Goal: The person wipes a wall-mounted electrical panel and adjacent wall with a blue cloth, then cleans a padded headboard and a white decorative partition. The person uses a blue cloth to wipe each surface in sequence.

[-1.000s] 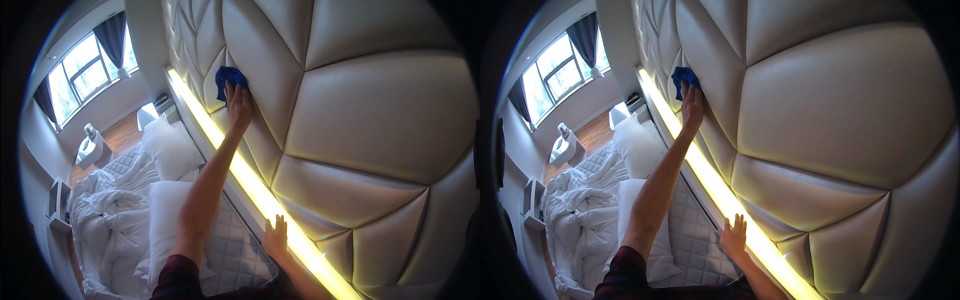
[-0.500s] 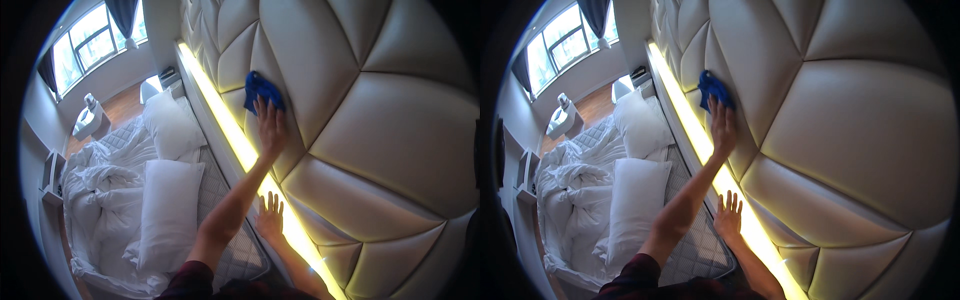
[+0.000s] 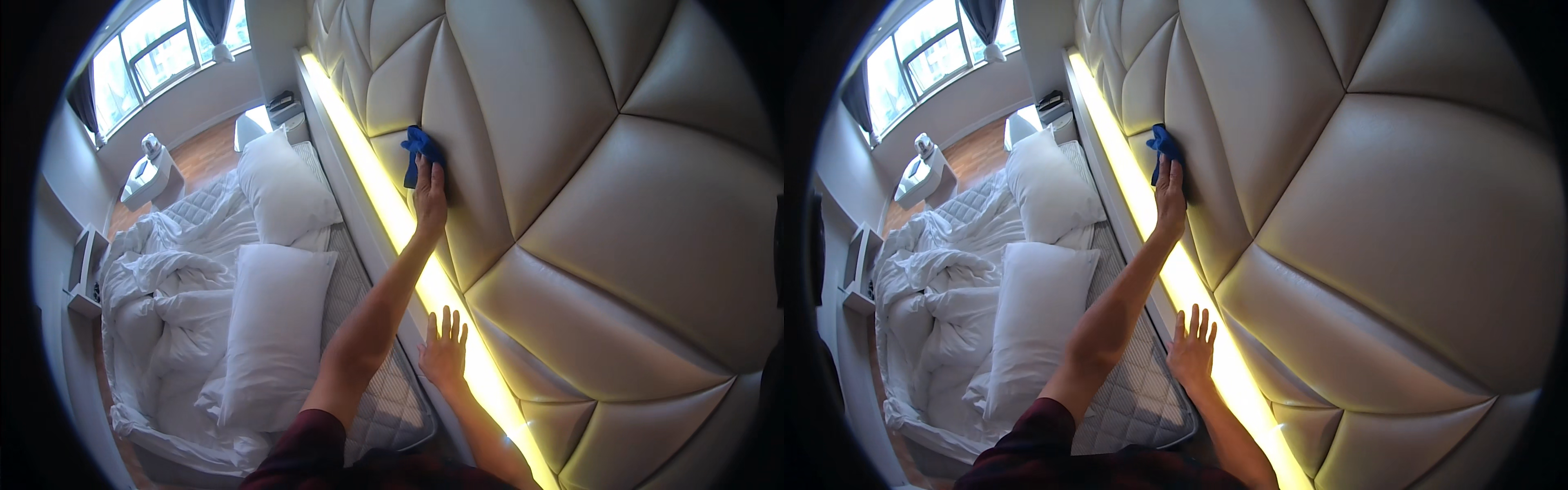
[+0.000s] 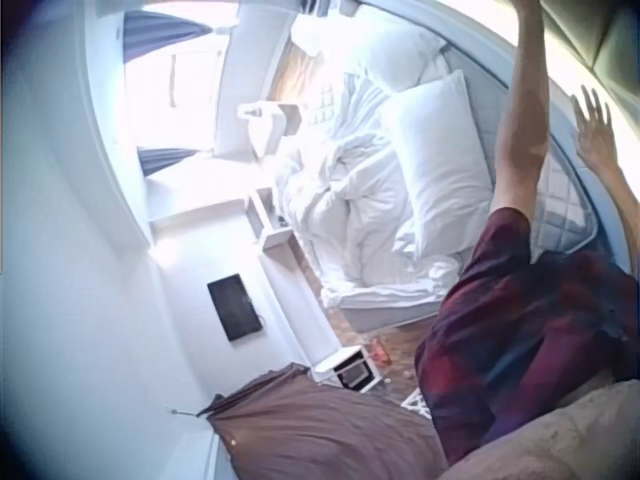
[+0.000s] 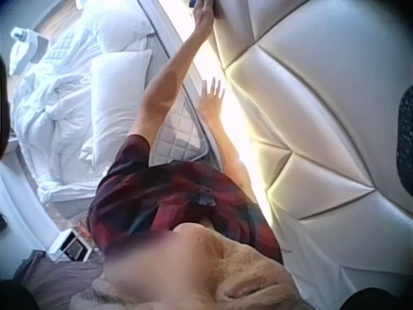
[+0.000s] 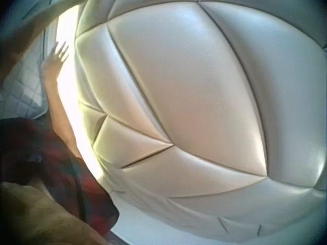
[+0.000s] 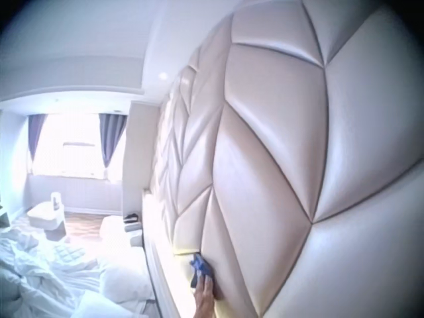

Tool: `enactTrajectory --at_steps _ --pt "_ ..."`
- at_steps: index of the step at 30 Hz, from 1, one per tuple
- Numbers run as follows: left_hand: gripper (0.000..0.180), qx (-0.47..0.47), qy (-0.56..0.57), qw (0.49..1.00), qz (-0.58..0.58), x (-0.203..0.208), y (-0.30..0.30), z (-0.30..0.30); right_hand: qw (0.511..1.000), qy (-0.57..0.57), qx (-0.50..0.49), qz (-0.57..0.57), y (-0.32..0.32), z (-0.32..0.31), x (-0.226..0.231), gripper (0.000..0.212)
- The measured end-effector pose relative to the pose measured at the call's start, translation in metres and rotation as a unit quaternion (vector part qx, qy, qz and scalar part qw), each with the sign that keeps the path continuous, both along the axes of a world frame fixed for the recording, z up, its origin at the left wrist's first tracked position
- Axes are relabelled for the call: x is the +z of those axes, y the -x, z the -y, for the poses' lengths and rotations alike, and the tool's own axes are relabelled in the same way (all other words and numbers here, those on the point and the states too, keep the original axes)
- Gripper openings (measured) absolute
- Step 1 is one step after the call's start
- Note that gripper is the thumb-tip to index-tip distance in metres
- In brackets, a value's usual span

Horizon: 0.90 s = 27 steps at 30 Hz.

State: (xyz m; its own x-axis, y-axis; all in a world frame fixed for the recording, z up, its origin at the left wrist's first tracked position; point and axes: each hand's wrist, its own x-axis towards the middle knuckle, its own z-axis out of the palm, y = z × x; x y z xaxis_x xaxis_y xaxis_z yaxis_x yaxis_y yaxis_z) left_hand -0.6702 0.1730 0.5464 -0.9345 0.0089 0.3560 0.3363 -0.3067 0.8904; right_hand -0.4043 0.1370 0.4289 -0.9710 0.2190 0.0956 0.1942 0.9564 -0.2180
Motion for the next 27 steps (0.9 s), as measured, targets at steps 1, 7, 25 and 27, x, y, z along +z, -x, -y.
enactTrajectory --at_steps 1,7,25,27 --pt "0.057 -0.007 0.000 1.000 0.004 -0.005 -0.001 0.001 1.000 -0.003 0.000 0.003 0.000 0.001 0.000 0.080" --pt "0.055 -0.074 0.034 0.984 0.158 -0.063 -0.099 -0.003 0.999 -0.032 -0.002 -0.005 -0.003 -0.005 -0.010 0.074" --pt "0.051 -0.004 0.163 0.966 -0.199 0.005 -0.175 -0.010 0.989 0.022 0.037 -0.142 -0.006 -0.014 -0.042 0.084" --pt "0.053 0.028 0.198 0.957 -0.212 -0.005 -0.162 -0.012 0.995 0.039 0.027 -0.091 -0.004 -0.013 -0.022 0.076"
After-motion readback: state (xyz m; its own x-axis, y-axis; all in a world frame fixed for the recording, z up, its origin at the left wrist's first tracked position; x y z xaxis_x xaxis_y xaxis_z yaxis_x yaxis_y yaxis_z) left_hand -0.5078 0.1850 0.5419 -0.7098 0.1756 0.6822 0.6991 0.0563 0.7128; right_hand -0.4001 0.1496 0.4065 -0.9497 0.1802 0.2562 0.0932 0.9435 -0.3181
